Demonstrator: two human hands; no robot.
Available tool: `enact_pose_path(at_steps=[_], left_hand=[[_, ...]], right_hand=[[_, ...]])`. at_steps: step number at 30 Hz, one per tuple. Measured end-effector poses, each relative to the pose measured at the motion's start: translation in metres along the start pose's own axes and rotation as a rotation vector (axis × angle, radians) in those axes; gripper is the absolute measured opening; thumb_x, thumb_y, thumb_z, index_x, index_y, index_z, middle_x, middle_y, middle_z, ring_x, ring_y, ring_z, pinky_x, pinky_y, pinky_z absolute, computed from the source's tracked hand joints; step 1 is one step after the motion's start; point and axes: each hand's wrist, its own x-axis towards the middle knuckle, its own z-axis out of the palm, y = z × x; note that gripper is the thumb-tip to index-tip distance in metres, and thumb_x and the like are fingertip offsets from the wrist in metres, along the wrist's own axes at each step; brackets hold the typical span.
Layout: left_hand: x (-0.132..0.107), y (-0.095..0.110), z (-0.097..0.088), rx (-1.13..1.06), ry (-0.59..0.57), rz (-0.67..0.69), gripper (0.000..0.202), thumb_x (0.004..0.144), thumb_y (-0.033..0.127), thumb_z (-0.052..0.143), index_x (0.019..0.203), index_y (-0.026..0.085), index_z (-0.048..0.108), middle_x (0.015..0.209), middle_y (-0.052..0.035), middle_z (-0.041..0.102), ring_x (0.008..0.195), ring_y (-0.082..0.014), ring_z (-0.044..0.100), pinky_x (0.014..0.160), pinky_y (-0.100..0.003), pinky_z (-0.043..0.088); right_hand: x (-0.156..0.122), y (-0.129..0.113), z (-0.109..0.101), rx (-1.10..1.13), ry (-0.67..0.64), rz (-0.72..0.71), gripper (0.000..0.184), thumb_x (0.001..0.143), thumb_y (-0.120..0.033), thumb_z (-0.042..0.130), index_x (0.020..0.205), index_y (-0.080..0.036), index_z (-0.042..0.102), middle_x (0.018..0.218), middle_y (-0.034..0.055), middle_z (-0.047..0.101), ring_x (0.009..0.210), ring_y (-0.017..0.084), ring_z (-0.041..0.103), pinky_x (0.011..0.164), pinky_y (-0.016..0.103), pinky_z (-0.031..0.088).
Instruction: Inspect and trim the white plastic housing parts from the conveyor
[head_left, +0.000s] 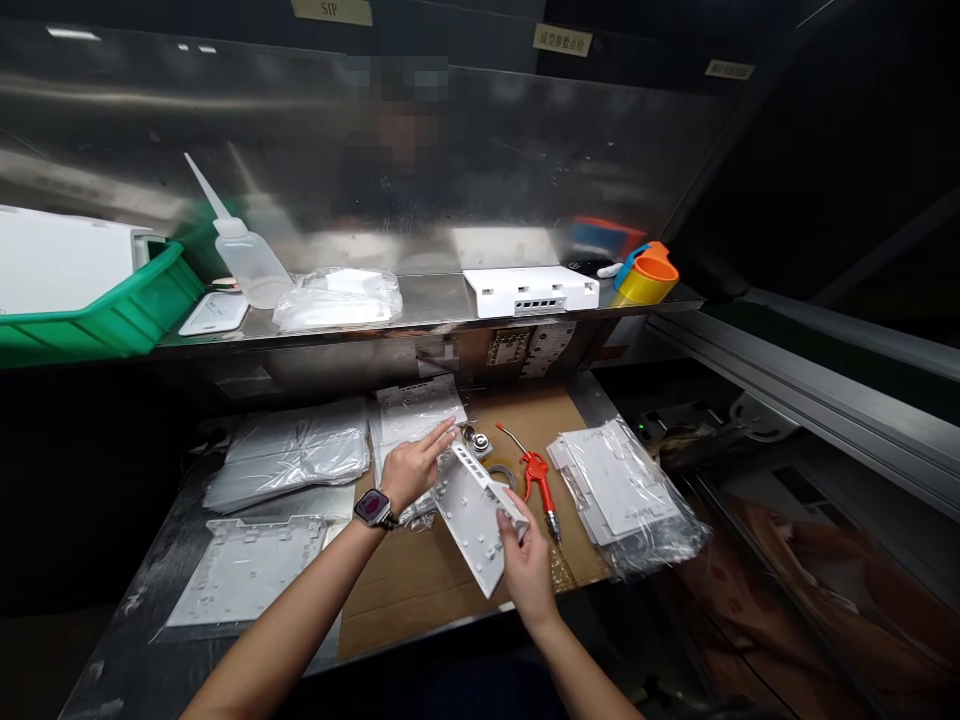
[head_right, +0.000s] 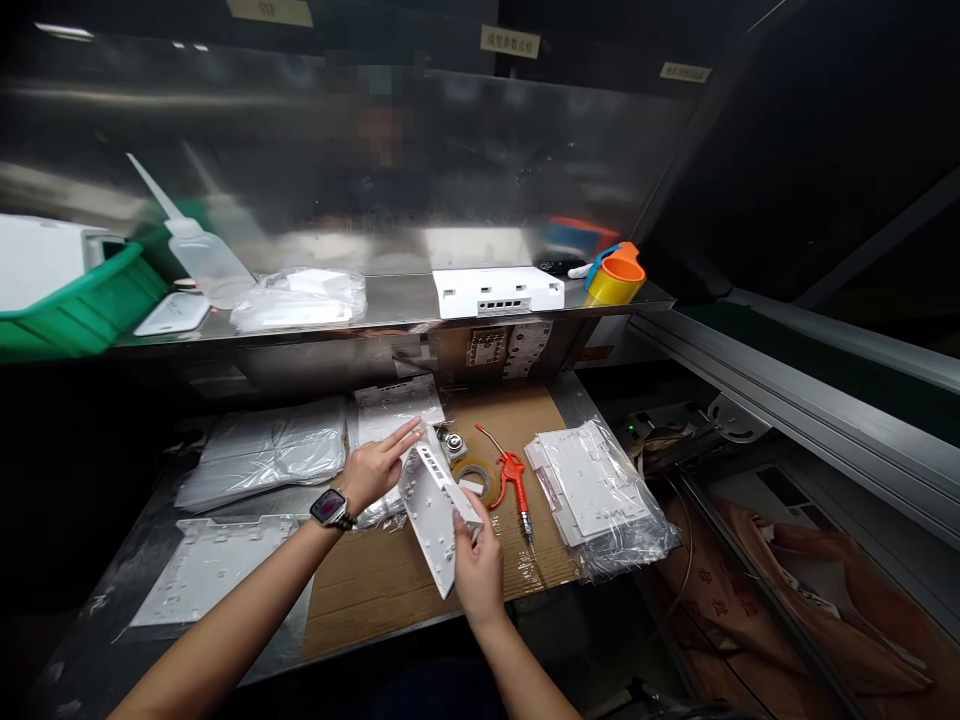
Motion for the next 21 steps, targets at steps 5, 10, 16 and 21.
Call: enact_pose_path(at_steps=[5,10,16,21], left_hand=[[-0.047,0.029,0.015,0.069,-0.154,0.059,0.105,0.068,-0.002,0.044,0.164,0.035,0.024,0.169,-0.0045,0.029,0.062,-0.0213,0.067,0.059,-0.04,0.055],[-0.088,0.082,0.035,-0.174,-0.229,0.184,0.12,0.066,0.001,0.049,0.163,0.039,-0.011,0.173,-0.0066,0.013,0.082,-0.0266,0.075,0.064,-0.037,0.059],[-0.075,0.171,0.038,-0.535,-0.004,0.168,0.109,0.078,0.008,0.054,0.164,0.042,-0.003,0.173,-0.004,0.012,0.123,-0.0352,0.065,0.062,-0.034,0.061],[-0.041,0.223,0.034,-0.648,0.21,0.326,0.094,0.083,0.006,0.052,0.166,0.03,0.013,0.172,-0.009,0.023,0.148,-0.0343,0.043,0.08,-0.031,0.063]], right_hand=[[0.015,-0.014,-0.046,0.157,0.104,0.184,0.057,0.084,-0.058,0.074,0.118,-0.012,0.073,0.111,0.0181,0.079,0.104,0.035,0.076,0.088,0.048,0.064],[0.006,-0.041,-0.089,0.067,0.12,0.175,0.055,0.086,-0.06,0.072,0.116,-0.014,0.076,0.107,0.0155,0.08,0.1,0.035,0.077,0.088,0.048,0.063],[-0.016,-0.09,-0.149,-0.258,0.064,-0.064,0.048,0.093,-0.048,0.069,0.131,-0.019,0.07,0.128,0.0139,0.074,0.119,0.034,0.071,0.098,0.043,0.06],[-0.032,-0.109,-0.192,-0.535,-0.075,-0.378,0.043,0.098,-0.028,0.063,0.14,-0.023,0.063,0.131,0.0102,0.073,0.117,0.027,0.073,0.096,0.032,0.061]])
